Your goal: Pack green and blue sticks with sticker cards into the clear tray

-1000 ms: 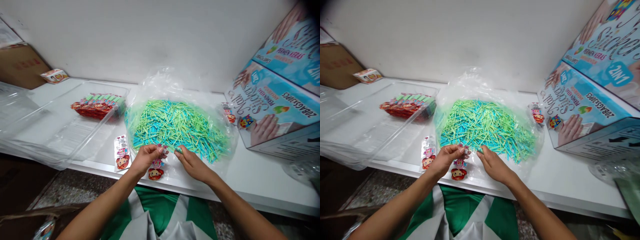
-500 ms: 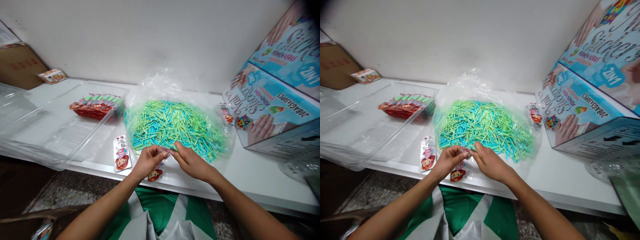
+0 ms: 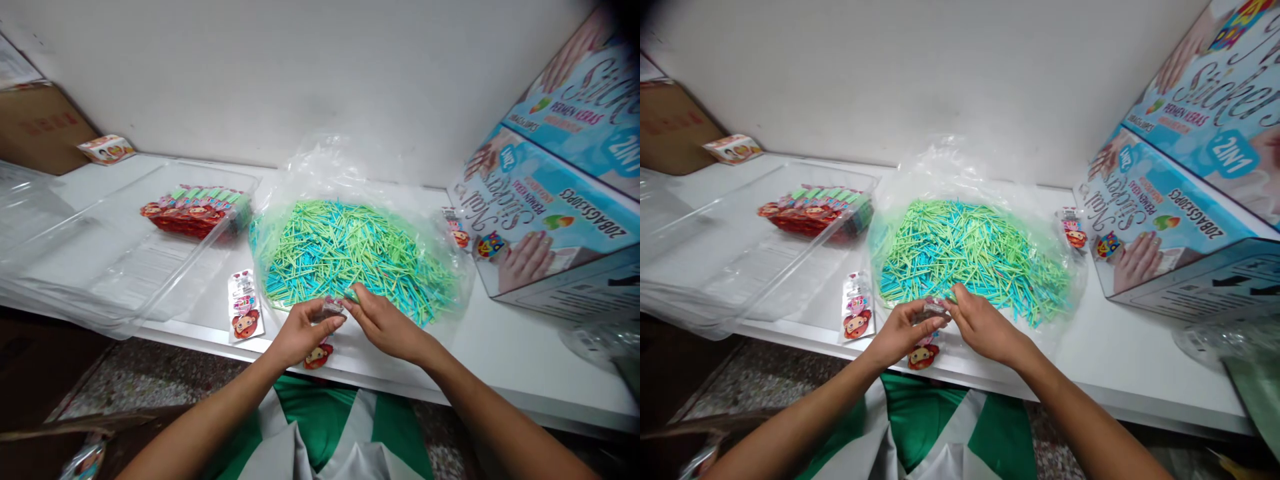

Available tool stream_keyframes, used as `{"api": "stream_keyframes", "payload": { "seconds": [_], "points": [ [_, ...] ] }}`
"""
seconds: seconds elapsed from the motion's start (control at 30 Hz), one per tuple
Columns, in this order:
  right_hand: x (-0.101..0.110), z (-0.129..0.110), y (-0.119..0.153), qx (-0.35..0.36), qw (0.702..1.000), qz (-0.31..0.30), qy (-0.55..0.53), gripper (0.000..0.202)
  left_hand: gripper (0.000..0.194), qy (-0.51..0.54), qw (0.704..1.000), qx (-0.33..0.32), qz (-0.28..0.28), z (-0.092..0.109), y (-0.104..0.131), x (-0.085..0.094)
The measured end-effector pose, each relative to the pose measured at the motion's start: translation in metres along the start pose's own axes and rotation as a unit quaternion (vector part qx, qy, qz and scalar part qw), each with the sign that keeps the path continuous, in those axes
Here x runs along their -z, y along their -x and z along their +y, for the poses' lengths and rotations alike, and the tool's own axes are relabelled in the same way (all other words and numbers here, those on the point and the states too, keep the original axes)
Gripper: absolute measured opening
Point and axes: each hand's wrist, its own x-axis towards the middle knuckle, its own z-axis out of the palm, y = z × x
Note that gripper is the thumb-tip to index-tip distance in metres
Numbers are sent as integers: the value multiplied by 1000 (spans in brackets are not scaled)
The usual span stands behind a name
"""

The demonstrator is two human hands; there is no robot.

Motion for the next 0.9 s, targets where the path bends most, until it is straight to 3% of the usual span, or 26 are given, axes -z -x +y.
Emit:
{"api": "stream_keyframes", "payload": {
  "seconds": [0.2, 0.47, 0.57, 0.7, 0.9],
  "points": [
    [8, -1, 5, 4, 999, -32, 8, 21, 23, -15, 998, 0, 53, -9, -3, 3],
    [26, -2, 8, 14, 992, -123, 37, 29, 18, -194, 976, -54, 86, -2, 0, 4],
    [29, -6, 5, 23, 987, -155, 41, 27, 19, -284, 951, -79, 88, 1, 2, 4],
    [33, -10, 4, 26, 981, -185, 57, 26, 20, -399, 899, -160, 88, 1, 2, 6],
    [28, -4, 2, 23, 977, -191, 91, 34, 19, -503, 834, -222, 30, -4, 0, 9]
  ]
}}
